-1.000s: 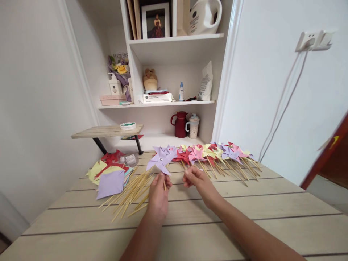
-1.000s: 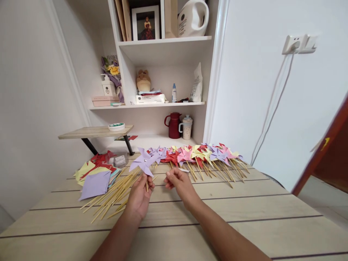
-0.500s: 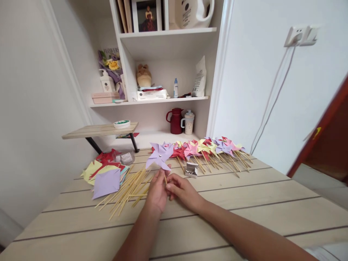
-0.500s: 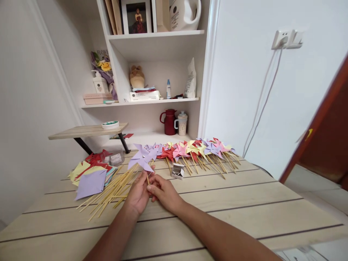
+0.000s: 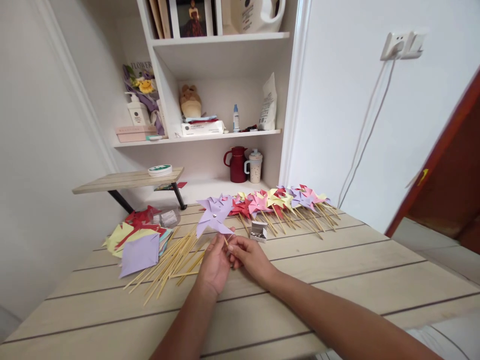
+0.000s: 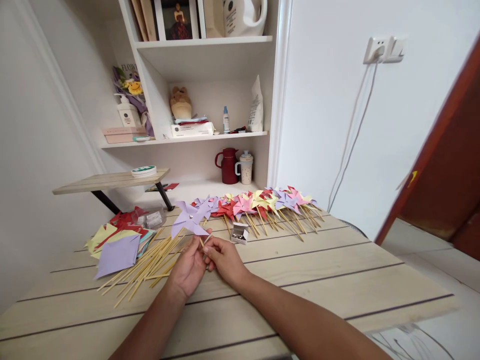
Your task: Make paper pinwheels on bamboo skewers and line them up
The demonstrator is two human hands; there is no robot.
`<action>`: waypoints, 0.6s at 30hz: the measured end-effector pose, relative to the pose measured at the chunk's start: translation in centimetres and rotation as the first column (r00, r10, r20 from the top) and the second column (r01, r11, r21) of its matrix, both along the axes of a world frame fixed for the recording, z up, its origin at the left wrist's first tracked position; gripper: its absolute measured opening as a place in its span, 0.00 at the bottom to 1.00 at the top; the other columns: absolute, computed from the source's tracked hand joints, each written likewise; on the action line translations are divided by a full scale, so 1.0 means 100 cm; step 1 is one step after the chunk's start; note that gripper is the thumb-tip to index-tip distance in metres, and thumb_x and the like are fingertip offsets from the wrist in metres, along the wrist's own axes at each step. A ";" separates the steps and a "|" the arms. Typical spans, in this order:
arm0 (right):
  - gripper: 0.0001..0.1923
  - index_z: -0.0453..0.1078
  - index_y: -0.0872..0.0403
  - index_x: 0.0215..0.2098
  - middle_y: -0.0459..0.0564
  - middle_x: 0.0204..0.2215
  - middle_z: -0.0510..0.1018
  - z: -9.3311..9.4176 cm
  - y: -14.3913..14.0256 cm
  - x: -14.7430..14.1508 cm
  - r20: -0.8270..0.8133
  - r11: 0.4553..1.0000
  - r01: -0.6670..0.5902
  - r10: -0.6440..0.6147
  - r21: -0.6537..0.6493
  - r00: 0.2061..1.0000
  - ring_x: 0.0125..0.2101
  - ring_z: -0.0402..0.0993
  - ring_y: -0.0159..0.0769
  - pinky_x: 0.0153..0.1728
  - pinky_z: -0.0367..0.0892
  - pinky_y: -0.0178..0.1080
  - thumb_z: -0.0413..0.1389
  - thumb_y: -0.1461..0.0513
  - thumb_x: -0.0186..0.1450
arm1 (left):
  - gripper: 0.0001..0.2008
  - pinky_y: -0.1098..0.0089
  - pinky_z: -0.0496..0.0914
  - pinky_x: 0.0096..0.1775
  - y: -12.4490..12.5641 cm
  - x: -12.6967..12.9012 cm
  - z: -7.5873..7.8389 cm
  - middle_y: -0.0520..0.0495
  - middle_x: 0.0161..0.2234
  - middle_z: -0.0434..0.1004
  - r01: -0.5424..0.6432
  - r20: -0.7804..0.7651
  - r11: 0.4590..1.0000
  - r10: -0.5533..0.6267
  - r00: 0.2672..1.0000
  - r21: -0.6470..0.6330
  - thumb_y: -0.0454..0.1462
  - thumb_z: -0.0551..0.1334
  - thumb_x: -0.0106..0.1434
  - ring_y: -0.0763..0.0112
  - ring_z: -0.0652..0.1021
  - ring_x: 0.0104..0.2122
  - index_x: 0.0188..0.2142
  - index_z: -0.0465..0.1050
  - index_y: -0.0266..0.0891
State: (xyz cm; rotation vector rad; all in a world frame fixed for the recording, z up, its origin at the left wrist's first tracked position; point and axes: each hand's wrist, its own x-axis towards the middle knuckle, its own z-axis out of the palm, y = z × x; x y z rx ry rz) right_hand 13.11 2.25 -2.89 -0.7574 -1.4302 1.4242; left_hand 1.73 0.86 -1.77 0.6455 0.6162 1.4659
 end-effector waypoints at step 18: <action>0.17 0.72 0.55 0.27 0.43 0.20 0.73 0.037 0.005 0.028 -0.027 0.972 0.208 -0.206 0.107 0.978 0.18 0.66 0.29 0.23 0.63 0.34 0.63 0.49 0.57 | 0.19 0.69 0.73 0.37 -0.004 -0.010 0.008 0.39 0.35 0.82 -0.202 -0.151 0.975 0.187 0.971 -0.092 0.46 0.66 0.63 0.70 0.79 0.31 0.47 0.77 0.33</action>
